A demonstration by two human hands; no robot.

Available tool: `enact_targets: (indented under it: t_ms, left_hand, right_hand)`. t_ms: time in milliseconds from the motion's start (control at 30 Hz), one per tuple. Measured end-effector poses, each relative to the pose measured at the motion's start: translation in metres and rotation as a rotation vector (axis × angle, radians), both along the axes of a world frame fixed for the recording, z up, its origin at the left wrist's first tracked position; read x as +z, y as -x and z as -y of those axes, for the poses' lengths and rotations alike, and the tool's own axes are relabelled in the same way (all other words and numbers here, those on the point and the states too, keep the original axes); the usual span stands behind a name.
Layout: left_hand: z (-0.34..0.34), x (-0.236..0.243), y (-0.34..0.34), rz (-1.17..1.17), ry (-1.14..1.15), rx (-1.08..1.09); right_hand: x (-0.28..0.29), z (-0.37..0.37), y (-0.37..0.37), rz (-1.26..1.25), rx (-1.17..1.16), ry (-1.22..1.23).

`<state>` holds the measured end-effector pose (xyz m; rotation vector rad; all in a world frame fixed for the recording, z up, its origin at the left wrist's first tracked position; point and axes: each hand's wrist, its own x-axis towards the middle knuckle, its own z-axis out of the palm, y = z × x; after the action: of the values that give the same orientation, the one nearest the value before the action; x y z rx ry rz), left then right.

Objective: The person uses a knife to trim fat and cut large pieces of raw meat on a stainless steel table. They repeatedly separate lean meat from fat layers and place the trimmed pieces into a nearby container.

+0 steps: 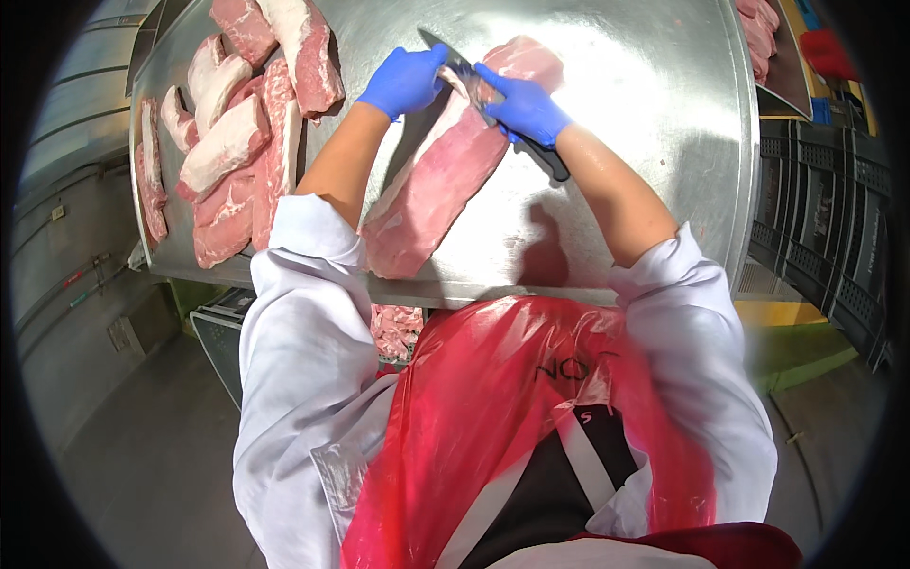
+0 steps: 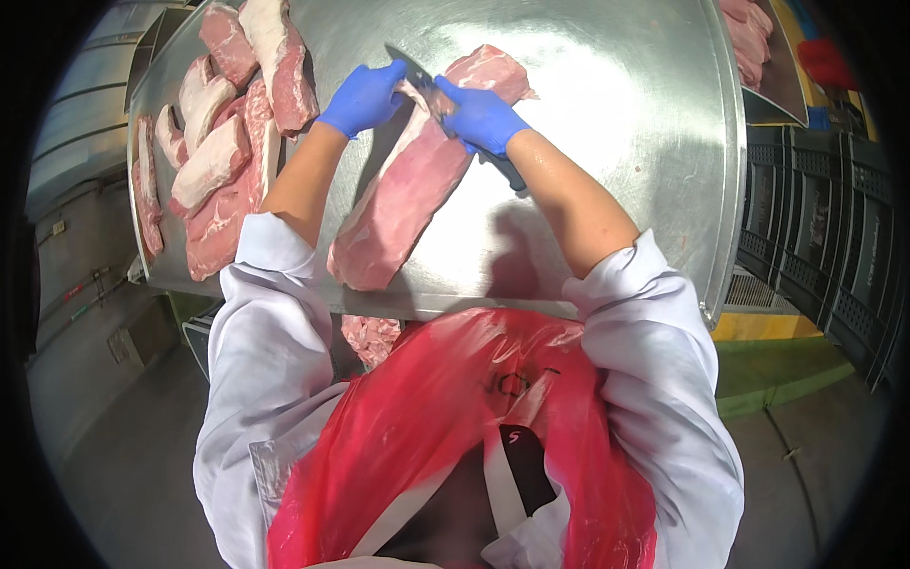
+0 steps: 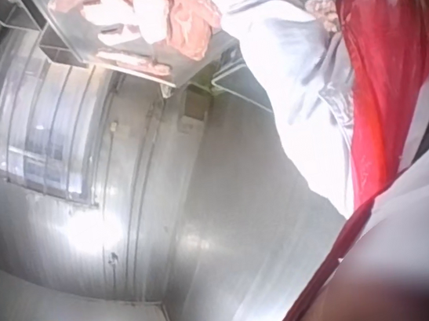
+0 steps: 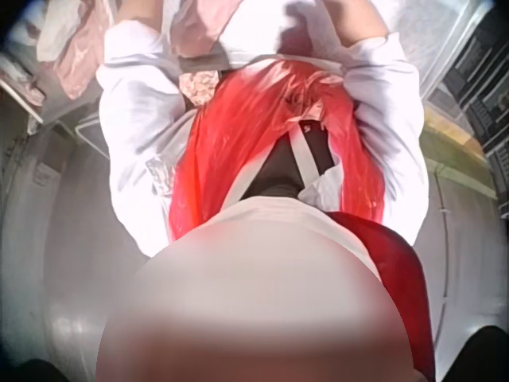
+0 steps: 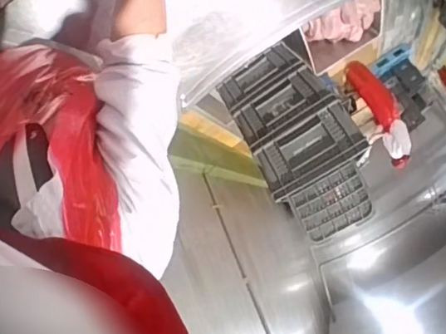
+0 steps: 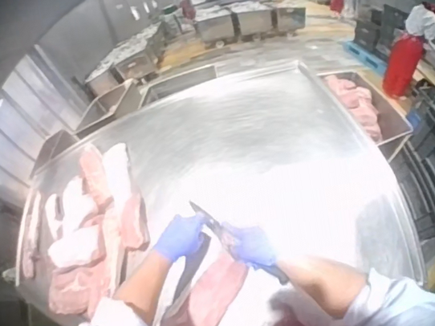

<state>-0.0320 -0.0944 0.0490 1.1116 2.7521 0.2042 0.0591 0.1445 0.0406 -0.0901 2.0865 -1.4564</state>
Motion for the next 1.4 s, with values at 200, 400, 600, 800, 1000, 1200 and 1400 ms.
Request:
enact_targets:
  t_ms: [200, 400, 600, 800, 1000, 1200, 1400]
  left_hand:
    - [-0.003, 0.003, 0.007, -0.068, -0.014, -0.055]
    - [-0.03, 0.025, 0.025, -0.132, 0.047, -0.219]
    - [0.005, 0.022, 0.03, -0.048, -0.043, -0.135]
    - [0.0, 0.057, 0.032, -0.032, 0.063, -0.121]
    - [0.012, 0.083, 0.022, 0.018, -0.077, -0.086]
    - [0.041, 0.094, 0.019, -0.055, -0.178, 0.011]
    - [0.025, 0.14, -0.009, -0.132, -0.2, -0.14]
  right_hand:
    - [0.069, -0.042, -0.029, 0.148, 0.24, -0.166]
    - [0.015, -0.006, 0.013, 0.009, 0.176, -0.007]
    - [0.059, -0.045, -0.036, 0.25, 0.318, -0.037]
    - [0.047, -0.004, -0.04, 0.169, 0.291, -0.067]
    - [0.054, 0.02, -0.058, 0.19, 0.207, -0.005]
    - [0.058, 0.02, -0.1, 0.181, 0.268, -0.005]
    - [0.018, 0.077, -0.06, 0.097, 0.207, -0.037]
